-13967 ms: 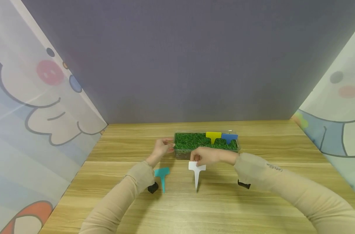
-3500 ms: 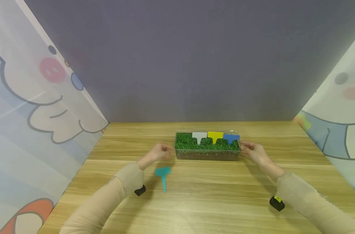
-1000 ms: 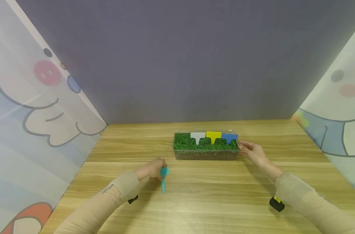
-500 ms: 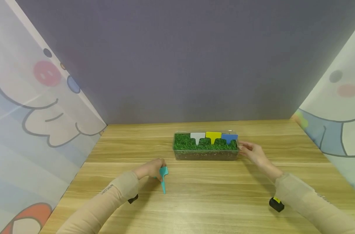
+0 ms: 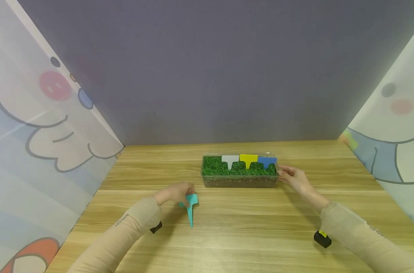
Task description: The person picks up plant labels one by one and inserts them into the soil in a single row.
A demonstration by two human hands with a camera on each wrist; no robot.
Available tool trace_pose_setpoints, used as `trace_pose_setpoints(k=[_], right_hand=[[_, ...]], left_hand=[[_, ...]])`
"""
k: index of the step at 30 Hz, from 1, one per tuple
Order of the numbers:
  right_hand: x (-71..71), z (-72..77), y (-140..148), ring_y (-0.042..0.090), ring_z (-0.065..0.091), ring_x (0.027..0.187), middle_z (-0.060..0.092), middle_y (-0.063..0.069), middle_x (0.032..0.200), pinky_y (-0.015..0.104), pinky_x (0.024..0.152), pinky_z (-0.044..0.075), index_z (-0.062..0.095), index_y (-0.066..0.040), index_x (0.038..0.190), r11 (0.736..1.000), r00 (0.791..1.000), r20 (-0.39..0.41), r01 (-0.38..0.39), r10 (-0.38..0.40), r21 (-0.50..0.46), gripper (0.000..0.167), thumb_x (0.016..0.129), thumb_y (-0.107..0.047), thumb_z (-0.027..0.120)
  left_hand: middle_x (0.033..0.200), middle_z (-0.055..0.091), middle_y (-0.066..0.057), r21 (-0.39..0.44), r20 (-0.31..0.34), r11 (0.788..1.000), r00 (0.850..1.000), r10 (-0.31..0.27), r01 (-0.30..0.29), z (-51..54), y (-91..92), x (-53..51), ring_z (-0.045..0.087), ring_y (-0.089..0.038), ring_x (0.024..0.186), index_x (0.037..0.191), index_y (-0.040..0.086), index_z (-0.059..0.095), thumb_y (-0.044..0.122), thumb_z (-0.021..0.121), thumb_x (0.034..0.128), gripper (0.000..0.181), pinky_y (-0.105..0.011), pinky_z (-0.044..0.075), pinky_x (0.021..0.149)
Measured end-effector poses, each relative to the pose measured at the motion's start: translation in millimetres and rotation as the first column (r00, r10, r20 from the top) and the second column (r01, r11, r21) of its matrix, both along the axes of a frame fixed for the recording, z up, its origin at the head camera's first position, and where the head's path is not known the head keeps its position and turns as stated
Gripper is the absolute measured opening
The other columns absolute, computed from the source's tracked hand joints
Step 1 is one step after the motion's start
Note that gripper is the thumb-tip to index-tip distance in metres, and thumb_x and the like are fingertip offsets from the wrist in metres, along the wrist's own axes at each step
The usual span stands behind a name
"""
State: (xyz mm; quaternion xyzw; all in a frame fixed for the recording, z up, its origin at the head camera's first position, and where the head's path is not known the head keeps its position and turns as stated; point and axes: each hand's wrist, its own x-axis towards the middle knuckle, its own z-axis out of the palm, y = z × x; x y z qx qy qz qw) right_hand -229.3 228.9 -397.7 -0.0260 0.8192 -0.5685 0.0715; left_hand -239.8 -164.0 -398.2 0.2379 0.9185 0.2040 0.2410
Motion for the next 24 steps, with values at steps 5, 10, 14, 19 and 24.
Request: trace_pose_setpoints(k=[5,10,14,19,24], right_hand=[[-0.4,-1.1,1,0.042,0.043,0.112,0.034,0.035,0.127,0.036,0.094,0.042,0.026,0.013,0.131,1.000,1.000,-0.002,0.004,-0.004,-0.005,0.044,0.094,-0.008,0.038],[-1.3,-2.1,2,0.042,0.043,0.112,0.034,0.035,0.128,0.036,0.094,0.042,0.026,0.013,0.132,1.000,1.000,-0.006,0.006,-0.006,0.001,0.045,0.094,-0.009,0.038],[-0.9,-0.3,0,0.042,0.043,0.112,0.033,0.035,0.128,0.036,0.094,0.042,0.026,0.013,0.131,1.000,1.000,-0.003,0.009,-0.009,0.003,0.045,0.095,-0.009,0.038],[-0.3,1.2,-1,0.042,0.042,0.113,0.033,0.035,0.128,0.036,0.094,0.042,0.026,0.013,0.131,1.000,1.000,0.000,0.010,-0.010,-0.004,0.045,0.095,-0.009,0.038],[-0.1,0.8,-1,0.042,0.041,0.114,0.032,0.035,0.128,0.035,0.094,0.041,0.025,0.013,0.132,1.000,1.000,0.008,0.006,-0.005,-0.015,0.045,0.095,-0.009,0.038]], left_hand=[[0.080,0.052,-0.001,0.079,0.033,0.994,0.996,-0.080,0.077,5.1,-0.9,-1.8,0.048,-0.015,0.076,0.087,0.005,0.057,-0.002,0.068,0.0720,0.020,-0.027,0.047,0.065],[0.080,0.055,-0.002,0.169,0.105,0.978,0.984,-0.144,0.125,13.4,-0.3,-0.7,0.049,-0.013,0.074,0.086,0.004,0.057,-0.005,0.062,0.0770,0.013,-0.023,0.047,0.064],[0.080,0.057,-0.005,0.216,0.140,0.967,0.976,-0.165,0.133,23.5,2.0,2.3,0.051,-0.012,0.072,0.086,0.001,0.057,-0.007,0.060,0.0775,0.012,-0.021,0.048,0.062],[0.077,0.055,-0.002,0.220,0.112,0.961,0.975,-0.193,0.165,33.9,4.9,2.5,0.049,-0.010,0.068,0.086,0.001,0.057,-0.005,0.059,0.0781,0.011,-0.018,0.046,0.059],[0.075,0.054,-0.001,0.222,0.095,0.958,0.974,-0.205,0.180,44.9,7.9,2.2,0.047,-0.009,0.066,0.087,0.001,0.057,-0.004,0.058,0.0795,0.009,-0.017,0.044,0.058]])
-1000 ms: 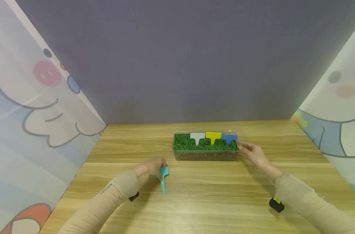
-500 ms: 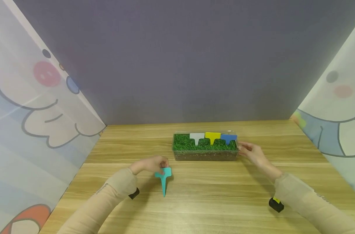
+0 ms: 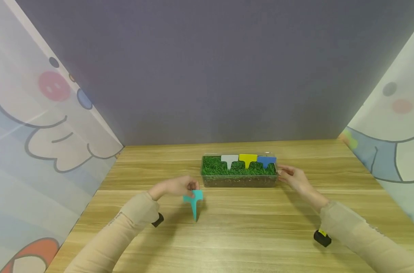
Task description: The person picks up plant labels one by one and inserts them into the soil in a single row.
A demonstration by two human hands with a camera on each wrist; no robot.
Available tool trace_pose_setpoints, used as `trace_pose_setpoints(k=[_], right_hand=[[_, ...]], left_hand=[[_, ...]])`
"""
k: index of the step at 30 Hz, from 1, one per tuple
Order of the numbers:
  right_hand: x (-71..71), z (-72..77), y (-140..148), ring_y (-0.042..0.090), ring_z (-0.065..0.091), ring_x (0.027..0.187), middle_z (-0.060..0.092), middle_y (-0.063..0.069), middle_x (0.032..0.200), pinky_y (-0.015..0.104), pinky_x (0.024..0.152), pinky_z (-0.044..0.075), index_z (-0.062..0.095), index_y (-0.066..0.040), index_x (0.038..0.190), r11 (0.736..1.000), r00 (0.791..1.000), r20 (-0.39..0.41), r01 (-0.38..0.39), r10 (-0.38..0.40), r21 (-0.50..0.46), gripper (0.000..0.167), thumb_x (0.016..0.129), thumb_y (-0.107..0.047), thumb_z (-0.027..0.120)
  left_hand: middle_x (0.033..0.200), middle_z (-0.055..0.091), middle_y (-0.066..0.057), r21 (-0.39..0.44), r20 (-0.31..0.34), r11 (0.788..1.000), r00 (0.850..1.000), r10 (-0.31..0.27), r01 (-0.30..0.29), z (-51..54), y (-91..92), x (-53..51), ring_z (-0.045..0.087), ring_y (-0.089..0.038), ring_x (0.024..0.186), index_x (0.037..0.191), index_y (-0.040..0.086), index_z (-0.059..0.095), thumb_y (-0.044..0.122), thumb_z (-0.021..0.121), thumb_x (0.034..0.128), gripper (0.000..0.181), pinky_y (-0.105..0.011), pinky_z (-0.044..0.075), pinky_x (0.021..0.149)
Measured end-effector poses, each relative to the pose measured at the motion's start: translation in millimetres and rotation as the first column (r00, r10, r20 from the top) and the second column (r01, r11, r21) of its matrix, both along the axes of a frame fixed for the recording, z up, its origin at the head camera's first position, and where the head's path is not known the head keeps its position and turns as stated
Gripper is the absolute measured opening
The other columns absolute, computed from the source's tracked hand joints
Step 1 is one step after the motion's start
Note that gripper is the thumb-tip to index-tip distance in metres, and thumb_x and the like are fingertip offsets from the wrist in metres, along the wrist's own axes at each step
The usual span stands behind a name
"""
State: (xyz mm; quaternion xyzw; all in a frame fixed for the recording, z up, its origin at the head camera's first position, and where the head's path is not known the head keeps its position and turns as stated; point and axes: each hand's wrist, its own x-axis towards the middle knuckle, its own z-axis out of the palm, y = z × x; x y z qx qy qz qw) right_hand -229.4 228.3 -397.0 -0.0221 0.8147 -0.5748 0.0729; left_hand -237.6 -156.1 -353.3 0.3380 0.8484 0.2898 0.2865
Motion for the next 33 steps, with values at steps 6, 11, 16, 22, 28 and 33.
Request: trace_pose_setpoints(k=[6,11,16,22,28,33], right_hand=[[-1.5,-2.6,1,0.042,0.043,0.112,0.033,0.035,0.127,0.035,0.094,0.042,0.026,0.014,0.131,1.000,1.000,-0.015,0.001,-0.001,0.013,0.045,0.094,-0.009,0.039],[-1.5,-4.7,3,0.042,0.044,0.112,0.034,0.035,0.127,0.035,0.093,0.042,0.026,0.013,0.131,1.000,1.000,-0.025,-0.001,0.001,0.012,0.044,0.094,-0.007,0.038],[-1.7,-4.9,3,0.042,0.043,0.112,0.034,0.035,0.127,0.035,0.093,0.042,0.026,0.013,0.131,1.000,0.999,-0.033,-0.001,0.001,0.008,0.044,0.094,-0.007,0.039],[-1.9,-3.6,1,0.042,0.041,0.114,0.034,0.035,0.127,0.034,0.093,0.042,0.026,0.014,0.131,1.000,1.000,-0.031,-0.003,0.003,0.004,0.045,0.095,-0.009,0.039],[-2.2,-4.4,2,0.042,0.042,0.113,0.035,0.035,0.127,0.034,0.093,0.043,0.027,0.013,0.131,1.000,1.000,-0.031,-0.001,0.002,0.006,0.044,0.094,-0.008,0.038],[-2.4,-5.6,3,0.042,0.042,0.113,0.035,0.034,0.127,0.034,0.093,0.043,0.027,0.013,0.131,1.000,1.000,-0.030,-0.001,0.001,0.012,0.044,0.094,-0.007,0.038]], left_hand=[[0.076,0.055,-0.002,0.031,-0.055,0.999,0.998,-0.009,0.011,9.5,3.2,-3.9,0.048,-0.008,0.067,0.087,0.001,0.057,-0.004,0.059,0.0795,0.009,-0.017,0.046,0.058],[0.078,0.055,-0.004,0.077,-0.081,0.997,0.996,0.028,-0.021,15.9,4.1,-8.6,0.048,-0.010,0.068,0.088,0.001,0.057,-0.003,0.057,0.0816,0.008,-0.020,0.046,0.058],[0.078,0.057,-0.004,0.116,-0.151,0.991,0.985,0.088,-0.071,22.9,4.6,-12.3,0.052,-0.013,0.069,0.089,0.001,0.057,-0.002,0.057,0.0826,0.007,-0.021,0.048,0.059],[0.080,0.056,-0.005,0.172,-0.221,0.977,0.962,0.159,-0.122,33.0,5.9,-13.6,0.052,-0.013,0.071,0.095,0.000,0.057,0.000,0.058,0.0828,0.012,-0.023,0.048,0.061],[0.084,0.059,-0.005,0.219,-0.269,0.960,0.934,0.233,-0.176,40.3,9.6,-14.5,0.053,-0.014,0.074,0.096,0.001,0.059,0.001,0.059,0.0817,0.015,-0.023,0.050,0.065],[0.087,0.061,-0.005,0.240,-0.311,0.946,0.906,0.288,-0.218,44.4,13.1,-14.6,0.053,-0.014,0.076,0.097,0.002,0.061,0.003,0.061,0.0811,0.016,-0.024,0.050,0.067]])
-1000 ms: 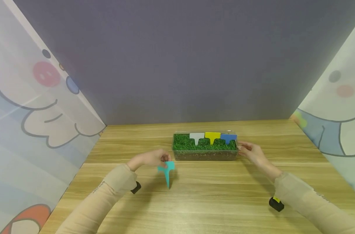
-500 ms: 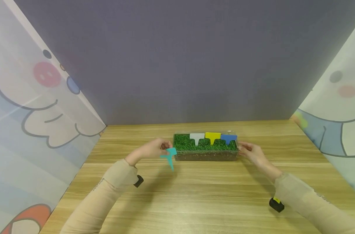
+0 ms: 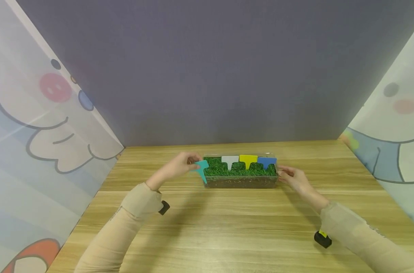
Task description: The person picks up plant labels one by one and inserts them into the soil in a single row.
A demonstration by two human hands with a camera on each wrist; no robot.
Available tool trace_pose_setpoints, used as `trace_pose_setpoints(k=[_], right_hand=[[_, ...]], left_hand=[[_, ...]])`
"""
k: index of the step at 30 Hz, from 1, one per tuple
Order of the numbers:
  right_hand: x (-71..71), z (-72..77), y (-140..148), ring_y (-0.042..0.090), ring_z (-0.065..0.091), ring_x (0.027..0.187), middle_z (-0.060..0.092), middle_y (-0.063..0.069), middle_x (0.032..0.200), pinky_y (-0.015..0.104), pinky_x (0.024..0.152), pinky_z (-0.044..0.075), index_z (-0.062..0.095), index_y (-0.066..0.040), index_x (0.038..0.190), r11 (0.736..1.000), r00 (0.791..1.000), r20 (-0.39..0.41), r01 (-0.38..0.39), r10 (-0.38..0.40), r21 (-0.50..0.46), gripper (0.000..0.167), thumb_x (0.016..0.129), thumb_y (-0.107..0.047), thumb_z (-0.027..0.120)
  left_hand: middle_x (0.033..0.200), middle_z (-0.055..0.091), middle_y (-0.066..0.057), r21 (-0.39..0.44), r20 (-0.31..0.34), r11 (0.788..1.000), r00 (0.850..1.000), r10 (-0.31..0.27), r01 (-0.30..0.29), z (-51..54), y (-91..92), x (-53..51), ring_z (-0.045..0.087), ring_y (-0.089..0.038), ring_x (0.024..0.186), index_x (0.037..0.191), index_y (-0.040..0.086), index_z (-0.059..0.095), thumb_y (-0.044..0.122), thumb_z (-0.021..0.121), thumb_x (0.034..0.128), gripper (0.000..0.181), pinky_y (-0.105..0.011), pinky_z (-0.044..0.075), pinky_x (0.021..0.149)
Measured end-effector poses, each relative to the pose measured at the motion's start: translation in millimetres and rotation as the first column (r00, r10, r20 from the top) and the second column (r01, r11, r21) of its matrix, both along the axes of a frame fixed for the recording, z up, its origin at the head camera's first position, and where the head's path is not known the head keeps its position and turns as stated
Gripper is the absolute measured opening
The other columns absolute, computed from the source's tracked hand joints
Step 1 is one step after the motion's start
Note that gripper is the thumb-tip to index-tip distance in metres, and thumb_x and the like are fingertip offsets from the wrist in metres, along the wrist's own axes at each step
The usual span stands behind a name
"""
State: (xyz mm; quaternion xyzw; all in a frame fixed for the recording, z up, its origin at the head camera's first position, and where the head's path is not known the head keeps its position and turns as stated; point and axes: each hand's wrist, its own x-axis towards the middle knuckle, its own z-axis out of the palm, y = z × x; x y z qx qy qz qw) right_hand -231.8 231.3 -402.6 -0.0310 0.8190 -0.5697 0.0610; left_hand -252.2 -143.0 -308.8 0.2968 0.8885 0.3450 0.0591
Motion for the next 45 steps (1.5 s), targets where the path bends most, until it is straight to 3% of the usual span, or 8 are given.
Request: trace_pose_setpoints(k=[9,13,25,45], right_hand=[[2.3,2.9,-2,0.043,0.041,0.113,0.034,0.035,0.127,0.035,0.093,0.042,0.026,0.014,0.131,1.000,1.000,0.001,-0.009,0.009,0.002,0.043,0.094,-0.005,0.037],[3.0,4.6,-3,0.043,0.042,0.113,0.034,0.036,0.126,0.034,0.093,0.043,0.026,0.014,0.131,1.000,1.000,0.002,-0.002,0.002,-0.003,0.043,0.094,-0.006,0.038],[4.3,5.6,-4,0.043,0.042,0.112,0.033,0.036,0.128,0.037,0.094,0.042,0.026,0.014,0.131,1.000,1.000,0.008,0.003,-0.003,0.005,0.043,0.094,-0.006,0.037],[4.8,4.5,-5,0.043,0.042,0.113,0.033,0.036,0.127,0.035,0.094,0.042,0.026,0.014,0.131,1.000,1.000,-0.007,0.010,-0.010,-0.007,0.043,0.094,-0.005,0.038]], left_hand=[[0.095,0.062,-0.007,0.048,-0.026,0.995,0.995,0.094,-0.092,0.1,7.8,-7.8,0.055,-0.016,0.081,0.103,0.001,0.062,0.005,0.059,0.0826,0.021,-0.026,0.051,0.072],[0.099,0.062,-0.009,0.025,-0.066,0.994,0.992,0.108,-0.107,0.4,12.2,-11.9,0.056,-0.018,0.085,0.105,0.001,0.061,0.007,0.059,0.0838,0.022,-0.028,0.051,0.076],[0.098,0.063,-0.007,-0.059,-0.149,0.994,0.985,0.085,-0.095,1.5,27.3,-26.5,0.054,-0.019,0.086,0.103,0.003,0.063,0.006,0.058,0.0839,0.019,-0.029,0.050,0.076],[0.104,0.061,-0.009,-0.086,-0.138,0.992,0.987,0.077,-0.090,-19.0,38.1,-45.9,0.054,-0.021,0.091,0.105,0.003,0.062,0.006,0.058,0.0848,0.021,-0.032,0.050,0.079]])
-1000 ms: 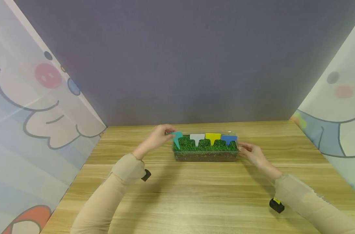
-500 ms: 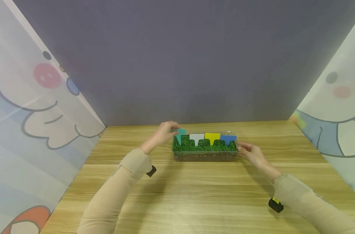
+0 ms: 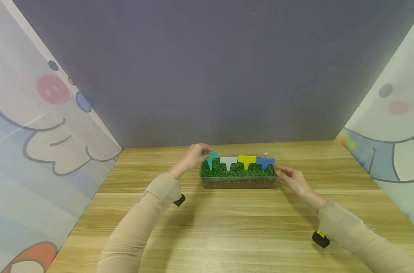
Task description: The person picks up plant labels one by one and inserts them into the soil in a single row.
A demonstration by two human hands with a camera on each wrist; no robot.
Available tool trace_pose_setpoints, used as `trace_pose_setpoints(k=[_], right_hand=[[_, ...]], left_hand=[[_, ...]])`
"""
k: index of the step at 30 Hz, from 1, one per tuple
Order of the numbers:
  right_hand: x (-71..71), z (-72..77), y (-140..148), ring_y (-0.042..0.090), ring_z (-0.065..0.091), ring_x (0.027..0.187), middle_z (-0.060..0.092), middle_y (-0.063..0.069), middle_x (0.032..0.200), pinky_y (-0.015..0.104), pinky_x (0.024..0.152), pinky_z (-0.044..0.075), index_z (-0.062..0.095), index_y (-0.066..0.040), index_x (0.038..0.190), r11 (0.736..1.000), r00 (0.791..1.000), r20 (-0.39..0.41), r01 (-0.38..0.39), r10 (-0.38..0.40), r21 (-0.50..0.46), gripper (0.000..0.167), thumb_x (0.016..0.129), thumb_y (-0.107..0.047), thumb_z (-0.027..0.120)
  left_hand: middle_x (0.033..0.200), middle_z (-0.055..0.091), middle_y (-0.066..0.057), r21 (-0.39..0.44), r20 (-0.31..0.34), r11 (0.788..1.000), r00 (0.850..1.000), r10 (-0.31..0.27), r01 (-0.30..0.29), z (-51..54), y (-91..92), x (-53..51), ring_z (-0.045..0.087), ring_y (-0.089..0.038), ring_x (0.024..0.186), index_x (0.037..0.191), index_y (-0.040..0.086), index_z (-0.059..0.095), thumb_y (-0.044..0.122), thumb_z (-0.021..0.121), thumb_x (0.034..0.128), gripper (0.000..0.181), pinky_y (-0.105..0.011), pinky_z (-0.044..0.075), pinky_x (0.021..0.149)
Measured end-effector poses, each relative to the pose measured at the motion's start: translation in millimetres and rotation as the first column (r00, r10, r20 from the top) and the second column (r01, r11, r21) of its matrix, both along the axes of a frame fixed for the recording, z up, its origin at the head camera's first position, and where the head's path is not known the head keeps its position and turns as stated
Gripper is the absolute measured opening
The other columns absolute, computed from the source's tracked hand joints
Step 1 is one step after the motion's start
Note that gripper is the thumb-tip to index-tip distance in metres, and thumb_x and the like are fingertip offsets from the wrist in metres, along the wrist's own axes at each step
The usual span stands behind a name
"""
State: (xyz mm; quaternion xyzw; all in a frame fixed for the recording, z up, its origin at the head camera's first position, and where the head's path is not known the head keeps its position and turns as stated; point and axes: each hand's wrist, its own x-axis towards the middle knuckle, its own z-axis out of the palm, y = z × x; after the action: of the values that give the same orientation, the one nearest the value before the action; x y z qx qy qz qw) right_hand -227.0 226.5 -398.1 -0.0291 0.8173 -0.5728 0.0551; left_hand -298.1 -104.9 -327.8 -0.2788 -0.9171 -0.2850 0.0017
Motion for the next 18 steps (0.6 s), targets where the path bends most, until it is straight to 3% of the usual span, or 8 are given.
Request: trace_pose_setpoints(k=[18], right_hand=[[-1.4,-1.2,1,0.044,0.043,0.111,0.034,0.037,0.126,0.038,0.094,0.042,0.026,0.015,0.130,1.000,1.000,-0.008,-0.001,0.001,0.002,0.042,0.093,-0.002,0.037]], left_hand=[[0.102,0.062,-0.008,-0.030,0.020,1.000,1.000,0.005,-0.004,-15.1,5.2,-7.6,0.056,-0.020,0.090,0.102,0.003,0.063,0.005,0.058,0.0844,0.019,-0.031,0.050,0.080]])
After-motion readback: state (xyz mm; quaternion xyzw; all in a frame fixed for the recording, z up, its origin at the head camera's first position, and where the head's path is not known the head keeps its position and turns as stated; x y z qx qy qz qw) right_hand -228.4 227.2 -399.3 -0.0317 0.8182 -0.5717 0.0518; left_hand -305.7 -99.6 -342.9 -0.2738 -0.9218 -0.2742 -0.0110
